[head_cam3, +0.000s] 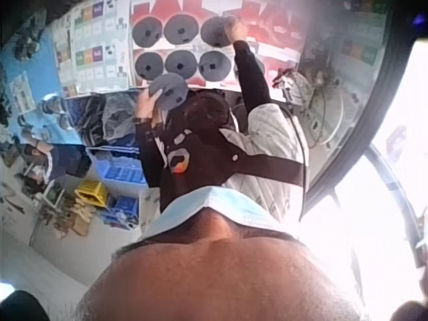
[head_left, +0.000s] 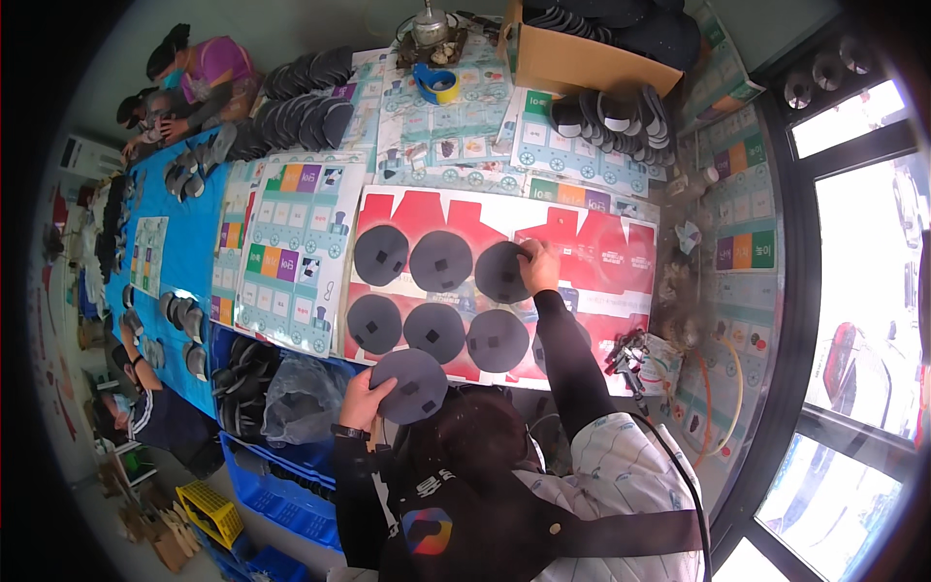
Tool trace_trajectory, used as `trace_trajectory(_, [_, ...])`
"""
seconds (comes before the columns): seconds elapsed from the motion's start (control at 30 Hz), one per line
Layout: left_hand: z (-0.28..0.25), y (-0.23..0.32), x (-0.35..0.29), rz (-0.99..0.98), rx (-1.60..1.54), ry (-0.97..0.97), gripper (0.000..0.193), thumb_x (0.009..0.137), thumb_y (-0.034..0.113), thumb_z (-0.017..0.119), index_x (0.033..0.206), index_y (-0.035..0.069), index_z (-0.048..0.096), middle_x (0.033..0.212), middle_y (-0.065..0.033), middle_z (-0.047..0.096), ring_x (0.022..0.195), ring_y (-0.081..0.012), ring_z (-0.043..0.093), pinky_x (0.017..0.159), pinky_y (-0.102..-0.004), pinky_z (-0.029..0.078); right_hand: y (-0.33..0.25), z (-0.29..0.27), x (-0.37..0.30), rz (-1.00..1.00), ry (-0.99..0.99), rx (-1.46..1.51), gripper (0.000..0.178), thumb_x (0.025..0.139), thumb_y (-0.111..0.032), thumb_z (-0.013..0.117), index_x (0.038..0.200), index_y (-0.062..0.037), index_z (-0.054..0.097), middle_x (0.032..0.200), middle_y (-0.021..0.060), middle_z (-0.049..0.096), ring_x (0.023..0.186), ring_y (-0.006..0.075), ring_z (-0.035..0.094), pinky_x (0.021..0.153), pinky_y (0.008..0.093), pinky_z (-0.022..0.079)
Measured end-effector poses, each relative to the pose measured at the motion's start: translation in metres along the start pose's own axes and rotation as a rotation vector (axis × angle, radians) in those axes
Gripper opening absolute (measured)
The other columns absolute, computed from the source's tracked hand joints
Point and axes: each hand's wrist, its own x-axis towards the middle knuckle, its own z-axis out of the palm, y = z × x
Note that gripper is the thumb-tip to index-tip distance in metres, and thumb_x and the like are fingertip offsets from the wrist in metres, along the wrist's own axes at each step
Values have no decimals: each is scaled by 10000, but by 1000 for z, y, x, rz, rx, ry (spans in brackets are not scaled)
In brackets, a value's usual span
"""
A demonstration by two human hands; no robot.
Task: Arranging and processing circular shoe components on a template using an air-powered tool.
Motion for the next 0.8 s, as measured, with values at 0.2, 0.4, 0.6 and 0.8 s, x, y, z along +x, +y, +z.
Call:
trace_trajectory(0.2, [8, -1, 4, 28, -57, 25, 281, 932, 32, 666, 1198, -54, 637, 1095, -55, 699, 974, -111, 639, 877, -267, 510, -65, -26, -35, 325, -248, 356, 549, 813, -295, 788, 1225, 1, 579, 1220, 208, 606, 1052, 337, 623, 906, 446, 499])
trace_trajectory(0.4, [47, 19, 33, 114, -60, -59, 324, 950, 65, 658, 1256, -23, 600, 1137, -60, 691, 959, -115, 652, 821, -269, 536, -135, -40, -118, 262, -1081, 878, 561, 877, -299, 758, 1300, 24, 581, 1099, 129, 698, 999, 213, 656, 933, 385, 494])
trace_trajectory(0.6, [49, 23, 38, 6, 112, -136, 405, 984, 145, 633, 1362, 46, 526, 1152, -100, 700, 830, -147, 699, 616, -216, 517, -58, -109, -91, 642, -233, 1144, 250, 925, -134, 684, 1139, -4, 669, 923, 64, 730, 785, 159, 708, 663, 309, 569])
trace_trajectory(0.8, [9, 0, 29, -45, 62, -69, 356, 999, 117, 591, 1348, 59, 549, 1154, -92, 694, 820, -133, 688, 673, -221, 522, 73, -113, -78, 719, -2, 802, 214, 908, -100, 714, 1086, 15, 686, 915, 98, 720, 726, 201, 720, 557, 334, 621])
